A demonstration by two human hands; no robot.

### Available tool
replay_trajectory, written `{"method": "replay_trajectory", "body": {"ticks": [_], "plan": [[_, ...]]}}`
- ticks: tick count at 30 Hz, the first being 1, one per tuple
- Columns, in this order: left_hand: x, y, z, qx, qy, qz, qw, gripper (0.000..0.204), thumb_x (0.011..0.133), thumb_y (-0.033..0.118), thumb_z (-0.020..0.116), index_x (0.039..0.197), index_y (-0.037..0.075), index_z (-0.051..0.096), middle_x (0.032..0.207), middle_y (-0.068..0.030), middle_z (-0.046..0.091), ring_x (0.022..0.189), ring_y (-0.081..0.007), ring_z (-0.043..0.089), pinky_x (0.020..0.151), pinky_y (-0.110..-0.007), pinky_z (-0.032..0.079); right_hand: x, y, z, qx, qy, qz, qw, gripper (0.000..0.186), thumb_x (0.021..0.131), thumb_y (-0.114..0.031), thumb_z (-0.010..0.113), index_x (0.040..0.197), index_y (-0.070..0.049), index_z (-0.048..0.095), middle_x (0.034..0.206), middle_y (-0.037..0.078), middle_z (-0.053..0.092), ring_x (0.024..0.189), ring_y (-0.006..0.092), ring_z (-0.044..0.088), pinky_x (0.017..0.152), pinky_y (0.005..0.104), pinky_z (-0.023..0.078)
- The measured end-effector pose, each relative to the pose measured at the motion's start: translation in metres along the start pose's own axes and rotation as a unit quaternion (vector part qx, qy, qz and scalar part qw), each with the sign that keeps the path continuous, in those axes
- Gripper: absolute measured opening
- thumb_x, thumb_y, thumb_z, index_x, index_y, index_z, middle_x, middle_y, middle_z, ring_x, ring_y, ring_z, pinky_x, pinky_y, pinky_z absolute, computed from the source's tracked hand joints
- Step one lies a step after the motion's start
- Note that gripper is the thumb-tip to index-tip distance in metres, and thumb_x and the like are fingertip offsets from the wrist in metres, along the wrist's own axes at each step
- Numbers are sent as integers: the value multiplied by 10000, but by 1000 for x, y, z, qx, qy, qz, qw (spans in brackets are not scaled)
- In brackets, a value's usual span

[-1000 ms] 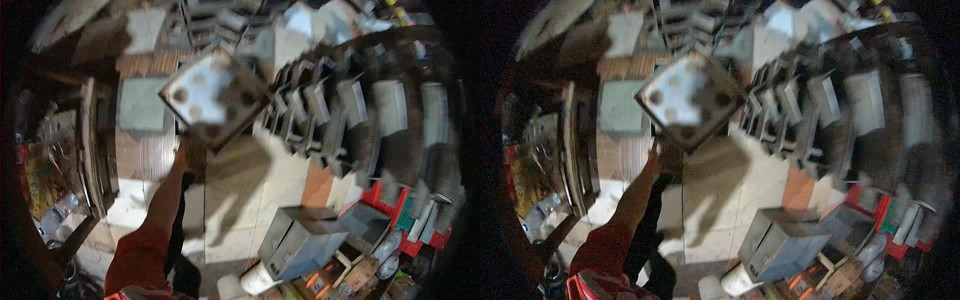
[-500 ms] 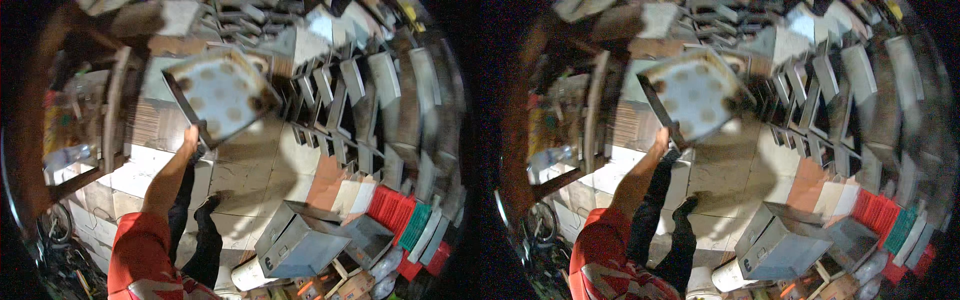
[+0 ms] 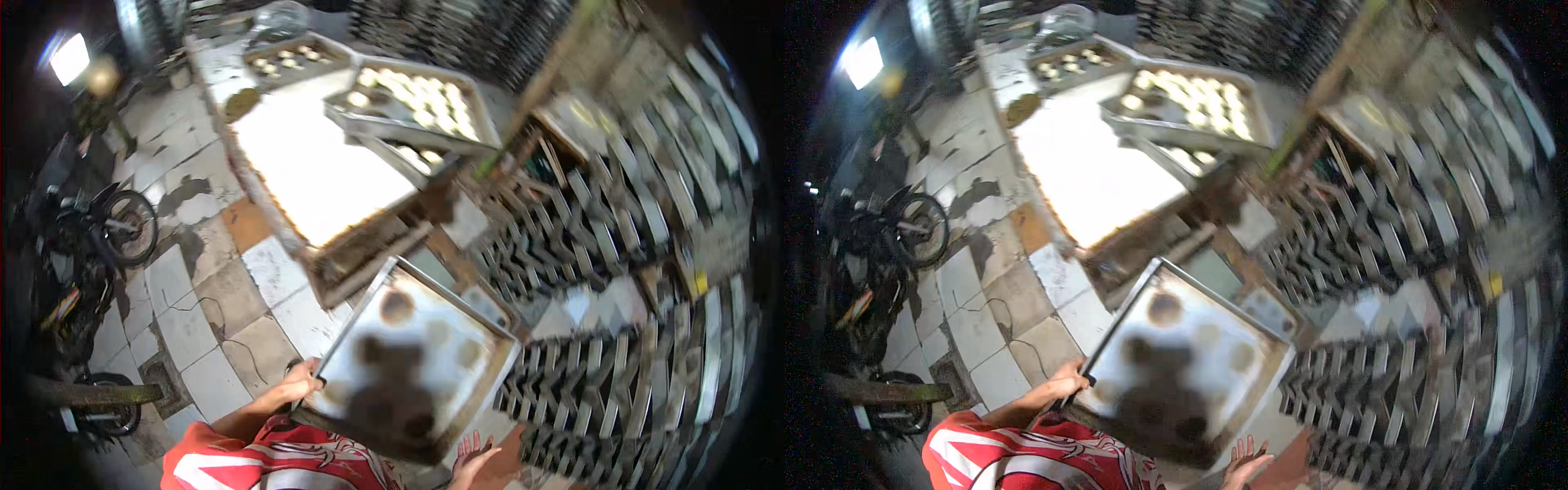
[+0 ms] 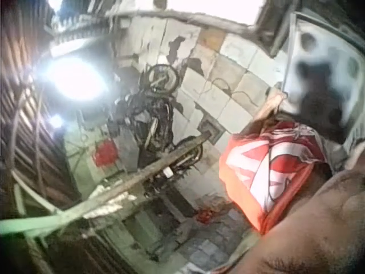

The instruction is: The person is flattening dough balls, filling them with a dark paste using a spoon, sealing them, and arranging them on a tray.

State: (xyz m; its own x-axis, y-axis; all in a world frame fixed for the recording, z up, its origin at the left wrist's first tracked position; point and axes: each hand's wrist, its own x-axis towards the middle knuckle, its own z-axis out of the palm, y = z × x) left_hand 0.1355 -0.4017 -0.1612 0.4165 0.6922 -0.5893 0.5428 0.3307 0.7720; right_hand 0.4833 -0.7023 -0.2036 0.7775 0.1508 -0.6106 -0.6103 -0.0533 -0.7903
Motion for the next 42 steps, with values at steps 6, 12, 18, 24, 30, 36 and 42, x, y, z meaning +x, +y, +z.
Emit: {"method": "replay_trajectory", "body": {"ticks": [6,12,18,24,30,36,42], "plan": [[-32,-13,-141,-178,-38,145,972,658,671,107,607,1285,-12,403,1054,-152,587,927,-232,560,803,-323,448,-26,14,117,62,-204,-21,977,907,793,-776,294,1409,-111,283,1424,109,328,1277,297,339,1045,451,252],[-47,-10,-309,-301,96,176,932,748,567,97,635,1264,-53,408,1123,-138,564,997,-211,553,846,-294,440,-152,-57,350,126,-430,-228,864,838,847,-715,254,1425,-109,257,1442,116,288,1314,355,260,1093,439,208],[10,11,-447,-418,225,198,858,673,554,91,627,1199,-7,460,979,-91,610,857,-211,611,733,-311,505,-199,-58,515,109,-262,-356,891,594,953,-525,302,1340,-77,355,1151,89,540,960,207,553,899,364,418],[151,159,-597,-360,242,346,832,431,674,91,534,1096,29,470,869,-73,559,816,-187,559,728,-293,467,-210,-22,653,147,-157,-387,897,511,949,-376,446,1295,-6,382,1003,101,552,819,180,524,754,304,442],[345,281,-713,-402,209,309,836,121,687,118,538,786,49,524,743,-55,524,687,-189,515,660,-309,454,-239,-21,772,133,-231,-388,882,424,973,-252,402,1325,-24,340,1000,120,562,753,164,538,727,311,446],[492,324,-768,-463,82,262,843,130,682,149,553,774,60,527,717,-30,511,666,-170,525,612,-311,452,-233,-15,815,107,-97,-378,914,399,978,-245,381,1322,-49,338,1000,111,549,720,161,511,715,310,438],[571,288,-815,-402,83,298,862,295,757,207,584,1005,51,546,883,-34,522,763,-158,521,661,-289,442,-244,6,867,105,50,-365,924,434,968,-270,420,1331,-49,331,1011,98,540,695,140,511,709,286,437]]}}
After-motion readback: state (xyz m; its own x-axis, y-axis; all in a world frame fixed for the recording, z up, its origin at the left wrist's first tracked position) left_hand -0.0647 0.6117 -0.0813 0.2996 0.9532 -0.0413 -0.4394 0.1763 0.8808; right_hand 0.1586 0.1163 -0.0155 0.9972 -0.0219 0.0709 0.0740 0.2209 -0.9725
